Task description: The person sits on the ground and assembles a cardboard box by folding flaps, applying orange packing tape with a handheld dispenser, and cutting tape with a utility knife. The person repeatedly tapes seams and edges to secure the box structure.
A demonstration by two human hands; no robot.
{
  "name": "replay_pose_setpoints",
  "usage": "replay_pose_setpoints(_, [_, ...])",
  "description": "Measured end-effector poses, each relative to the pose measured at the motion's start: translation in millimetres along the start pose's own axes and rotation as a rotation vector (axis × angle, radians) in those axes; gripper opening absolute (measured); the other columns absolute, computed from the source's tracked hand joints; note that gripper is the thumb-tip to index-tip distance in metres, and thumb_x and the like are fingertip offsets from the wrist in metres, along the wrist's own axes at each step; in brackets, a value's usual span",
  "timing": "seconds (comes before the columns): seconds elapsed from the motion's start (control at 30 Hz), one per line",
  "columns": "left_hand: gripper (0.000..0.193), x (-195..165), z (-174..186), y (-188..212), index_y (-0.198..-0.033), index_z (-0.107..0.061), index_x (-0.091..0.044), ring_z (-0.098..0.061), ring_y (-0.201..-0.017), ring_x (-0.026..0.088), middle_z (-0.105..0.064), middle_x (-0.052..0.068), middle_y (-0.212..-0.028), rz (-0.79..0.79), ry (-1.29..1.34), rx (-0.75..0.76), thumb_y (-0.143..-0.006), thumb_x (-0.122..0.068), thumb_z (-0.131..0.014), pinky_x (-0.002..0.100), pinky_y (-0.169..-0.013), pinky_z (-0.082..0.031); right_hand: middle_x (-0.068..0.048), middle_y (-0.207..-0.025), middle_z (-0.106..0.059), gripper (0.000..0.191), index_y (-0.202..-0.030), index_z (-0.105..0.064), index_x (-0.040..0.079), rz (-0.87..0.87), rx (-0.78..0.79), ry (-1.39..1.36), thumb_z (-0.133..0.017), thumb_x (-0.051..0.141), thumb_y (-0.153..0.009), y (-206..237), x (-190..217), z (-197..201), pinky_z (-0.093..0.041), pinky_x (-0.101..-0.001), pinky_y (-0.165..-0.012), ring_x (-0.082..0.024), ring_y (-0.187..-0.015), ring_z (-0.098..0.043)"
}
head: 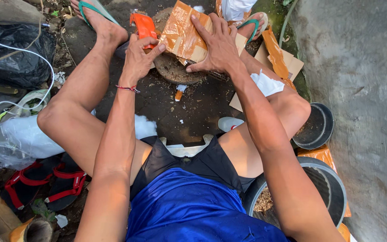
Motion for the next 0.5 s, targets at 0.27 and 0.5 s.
replay_pose_setpoints(0.27, [0.067, -15, -1, 4, -0.120, -0.070, -0.003, -0.060, -0.118, 0.034, -0.054, 0.017, -0.127, -0.202, 0.001, 0.140, -0.080, -0.054, -0.088, 0.043, -0.097, -0.049, -0.030, -0.157, -0.030, 0.145, -0.167, -0.025, 0.031, -0.001, 0.036, -0.023, -0.089, 0.083, -0.048, 0, 0, -2, -0.024, -0.0606, -0.111, -0.047, -0.144, -0.028])
replay_pose_setpoints(0.5, [0.052, -12, -3, -3, -0.115, -0.077, -0.012, -0.061, -0.105, 0.030, -0.056, 0.015, -0.113, -0.141, -0.089, 0.050, -0.093, -0.059, -0.074, 0.046, -0.094, -0.045, -0.028, -0.157, -0.030, 0.145, -0.166, -0.025, 0.033, -0.036, 0.042, -0.004, -0.089, 0.085, -0.047, -1, -1, -7, -0.023, -0.0622, -0.110, -0.046, -0.145, -0.028])
Point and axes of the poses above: each hand's wrist, its own y-axis away from the middle knuckle, its own z-axis out of the back of the hand, x = y × z, the point moved 9 cm from there along -y, towards the middle knuckle
